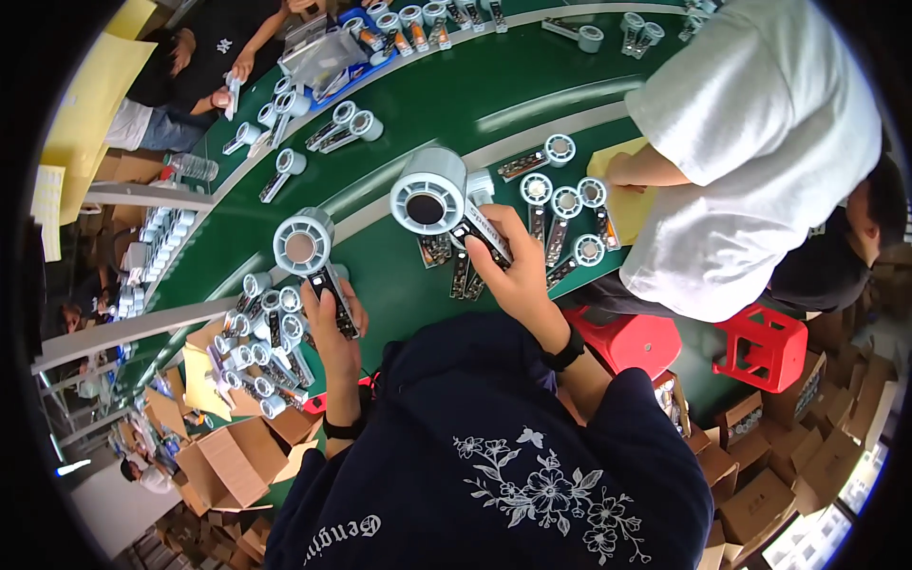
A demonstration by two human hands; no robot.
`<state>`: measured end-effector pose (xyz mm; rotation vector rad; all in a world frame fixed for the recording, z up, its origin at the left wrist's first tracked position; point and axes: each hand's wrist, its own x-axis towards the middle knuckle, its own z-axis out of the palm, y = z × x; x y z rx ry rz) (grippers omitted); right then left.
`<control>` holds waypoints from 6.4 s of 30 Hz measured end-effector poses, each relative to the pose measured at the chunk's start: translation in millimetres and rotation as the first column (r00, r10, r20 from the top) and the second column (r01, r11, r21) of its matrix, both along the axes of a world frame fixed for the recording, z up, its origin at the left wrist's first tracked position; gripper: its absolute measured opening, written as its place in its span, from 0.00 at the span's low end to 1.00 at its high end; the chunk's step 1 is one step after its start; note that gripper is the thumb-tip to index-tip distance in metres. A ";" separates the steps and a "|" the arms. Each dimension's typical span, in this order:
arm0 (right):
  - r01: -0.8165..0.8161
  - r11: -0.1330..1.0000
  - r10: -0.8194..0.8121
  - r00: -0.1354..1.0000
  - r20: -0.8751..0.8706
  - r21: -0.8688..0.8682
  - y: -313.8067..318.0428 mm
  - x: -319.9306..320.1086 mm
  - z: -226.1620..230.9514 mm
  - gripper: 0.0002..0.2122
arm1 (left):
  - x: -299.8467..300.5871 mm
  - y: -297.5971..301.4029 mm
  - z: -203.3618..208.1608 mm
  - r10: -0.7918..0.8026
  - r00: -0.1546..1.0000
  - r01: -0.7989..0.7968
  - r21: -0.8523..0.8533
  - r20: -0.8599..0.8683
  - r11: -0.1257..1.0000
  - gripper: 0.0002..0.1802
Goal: Assembling and inspecting handheld electric fans on a conveyor belt production line.
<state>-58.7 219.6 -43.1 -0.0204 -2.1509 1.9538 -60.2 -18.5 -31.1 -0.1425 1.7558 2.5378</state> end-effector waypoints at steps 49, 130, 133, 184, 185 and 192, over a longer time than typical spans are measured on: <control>0.161 0.780 -0.490 0.757 0.432 0.604 229.9 56.3 -167.0 0.16 | -265.5 113.2 -218.5 -0.857 0.511 0.562 -0.780 0.066 0.275 0.26; -0.188 0.446 0.586 0.800 0.127 -0.875 -43.3 51.2 86.2 0.14 | 71.9 48.1 28.8 -0.078 0.989 0.047 0.239 0.125 0.970 0.22; -0.245 0.545 0.597 0.785 0.166 -0.802 -60.4 66.0 74.9 0.14 | 94.4 36.5 28.7 -0.014 0.997 0.000 0.178 0.075 0.984 0.21; -0.195 0.841 0.311 0.937 0.158 -0.505 -88.6 39.2 66.4 0.20 | 40.0 31.2 41.9 -0.066 0.998 0.065 0.097 0.004 0.993 0.26; -0.209 0.811 0.341 0.927 0.152 -0.546 -84.1 38.5 69.5 0.20 | 39.2 35.5 43.1 -0.064 0.998 0.064 0.106 -0.004 0.992 0.26; -0.217 0.798 0.315 0.945 0.082 -0.563 -80.7 42.3 65.1 0.21 | 42.9 43.9 42.7 -0.047 0.997 0.052 0.082 -0.057 0.995 0.26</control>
